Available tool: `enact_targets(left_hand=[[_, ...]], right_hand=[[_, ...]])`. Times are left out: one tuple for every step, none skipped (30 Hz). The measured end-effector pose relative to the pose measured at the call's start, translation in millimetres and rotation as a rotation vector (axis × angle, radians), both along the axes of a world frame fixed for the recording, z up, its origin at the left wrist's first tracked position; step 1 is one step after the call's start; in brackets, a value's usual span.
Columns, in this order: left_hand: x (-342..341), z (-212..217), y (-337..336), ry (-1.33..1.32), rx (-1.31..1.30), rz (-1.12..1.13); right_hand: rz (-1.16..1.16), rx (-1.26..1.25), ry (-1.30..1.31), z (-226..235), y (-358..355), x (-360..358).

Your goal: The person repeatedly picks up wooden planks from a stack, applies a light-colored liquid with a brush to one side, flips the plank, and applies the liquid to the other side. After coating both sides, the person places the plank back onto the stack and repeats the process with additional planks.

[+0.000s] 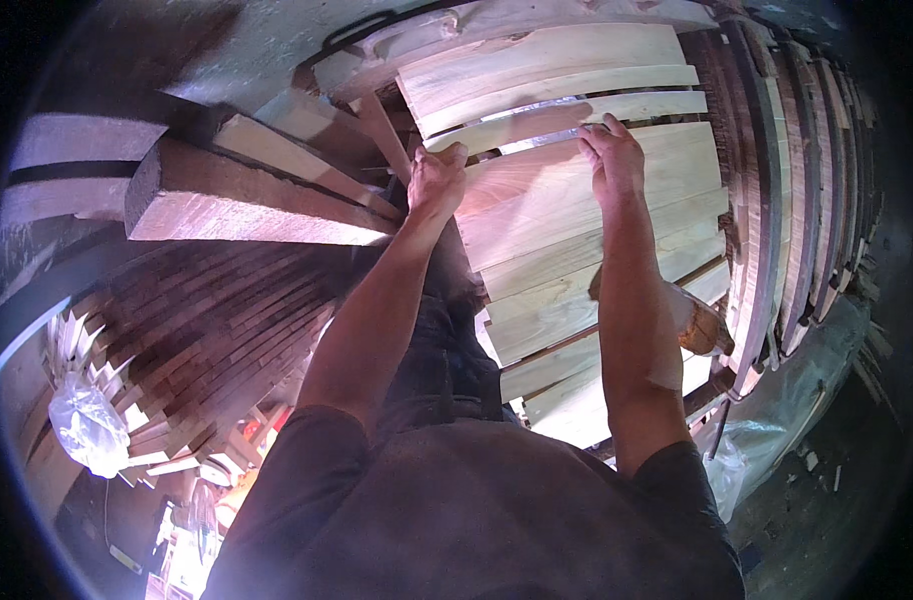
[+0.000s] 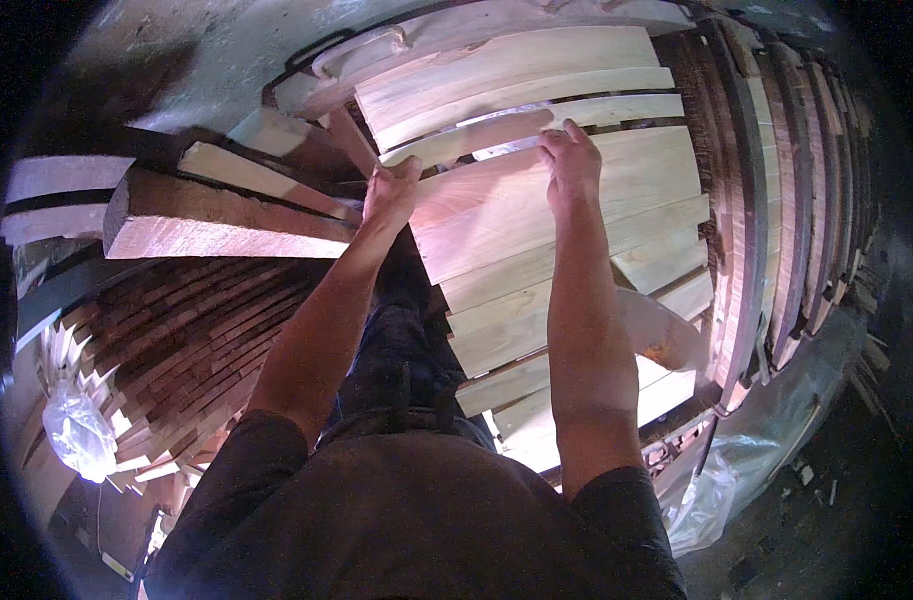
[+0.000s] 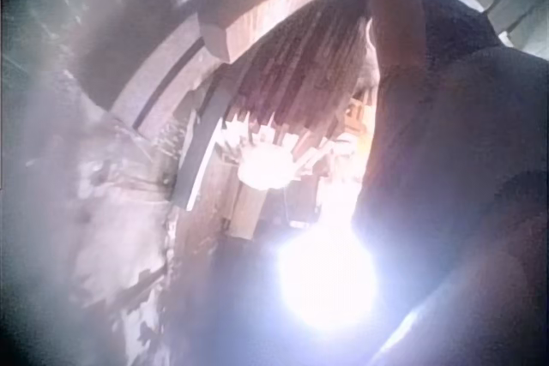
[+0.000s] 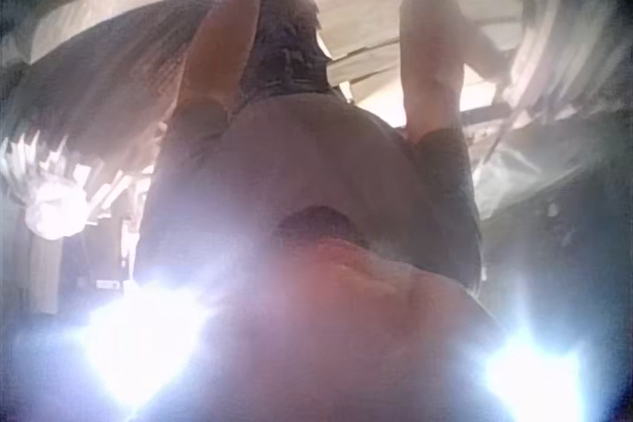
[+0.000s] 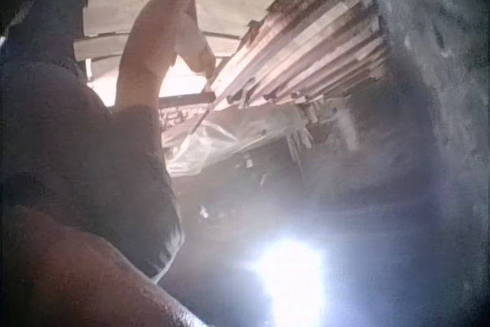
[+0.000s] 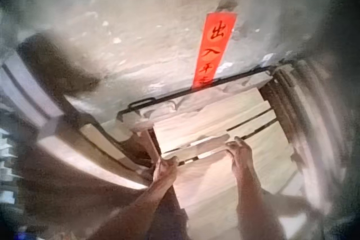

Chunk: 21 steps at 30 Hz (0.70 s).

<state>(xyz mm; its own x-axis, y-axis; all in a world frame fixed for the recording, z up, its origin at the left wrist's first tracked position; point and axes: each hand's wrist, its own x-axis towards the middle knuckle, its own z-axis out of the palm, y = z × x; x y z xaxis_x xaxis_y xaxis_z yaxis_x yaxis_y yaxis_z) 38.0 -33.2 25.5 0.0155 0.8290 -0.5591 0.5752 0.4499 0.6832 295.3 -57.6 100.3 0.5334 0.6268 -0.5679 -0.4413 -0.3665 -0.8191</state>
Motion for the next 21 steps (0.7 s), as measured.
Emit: enact_targets(left_hand=[[2,0,1,-0.007,-0.004,0.011],[5,0,1,-0.013,-0.008,0.021],[8,5,2,0.004,-0.015,0.021],[12,14,4,0.022,-0.017,0.021],[15,23,6,0.040,-0.019,0.020],[16,30,6,0.042,-0.039,0.024],[13,25,4,0.029,0.003,0.003],[10,19,1,0.015,0.045,-0.018],[9,20,3,-0.002,0.094,-0.044],[10,22,5,0.026,0.057,-0.040],[13,24,6,0.053,0.020,-0.036],[14,30,6,0.084,-0.023,-0.033],[17,38,8,0.082,-0.051,-0.035],[20,46,10,0.081,-0.079,-0.036],[21,49,10,0.074,-0.106,-0.034],[20,37,8,0.085,-0.103,-0.062],[20,33,9,0.131,-0.110,-0.068],[23,34,10,0.171,-0.117,-0.077],[26,36,10,0.211,-0.125,-0.087],[25,38,11,0.209,-0.161,-0.097],[24,38,11,0.174,-0.143,-0.099]], right_hand=[[-0.030,0.015,0.031,-2,1,2],[-0.062,0.030,0.062,-3,1,6],[-0.098,0.045,0.092,-5,1,9],[-0.125,0.111,0.176,-8,1,14],[-0.118,0.121,0.182,-11,0,18],[-0.106,0.126,0.190,-7,0,17],[-0.095,0.131,0.198,-4,0,16],[-0.092,0.135,0.225,-1,-1,14],[-0.091,0.152,0.230,-2,-3,14],[-0.090,0.169,0.235,-4,-5,16],[-0.089,0.186,0.240,-5,-6,17],[-0.098,0.195,0.252,-8,-8,19],[-0.104,0.209,0.262,-10,-9,20],[-0.112,0.222,0.273,-12,-9,21],[-0.107,0.215,0.266,-10,-8,20],[-0.103,0.208,0.259,-7,-7,19],[-0.099,0.201,0.253,-5,-6,17],[-0.098,0.201,0.263,-4,-7,19],[-0.097,0.201,0.274,-4,-7,21],[-0.096,0.200,0.285,-4,-7,22],[-0.109,0.199,0.287,-3,-7,24]])
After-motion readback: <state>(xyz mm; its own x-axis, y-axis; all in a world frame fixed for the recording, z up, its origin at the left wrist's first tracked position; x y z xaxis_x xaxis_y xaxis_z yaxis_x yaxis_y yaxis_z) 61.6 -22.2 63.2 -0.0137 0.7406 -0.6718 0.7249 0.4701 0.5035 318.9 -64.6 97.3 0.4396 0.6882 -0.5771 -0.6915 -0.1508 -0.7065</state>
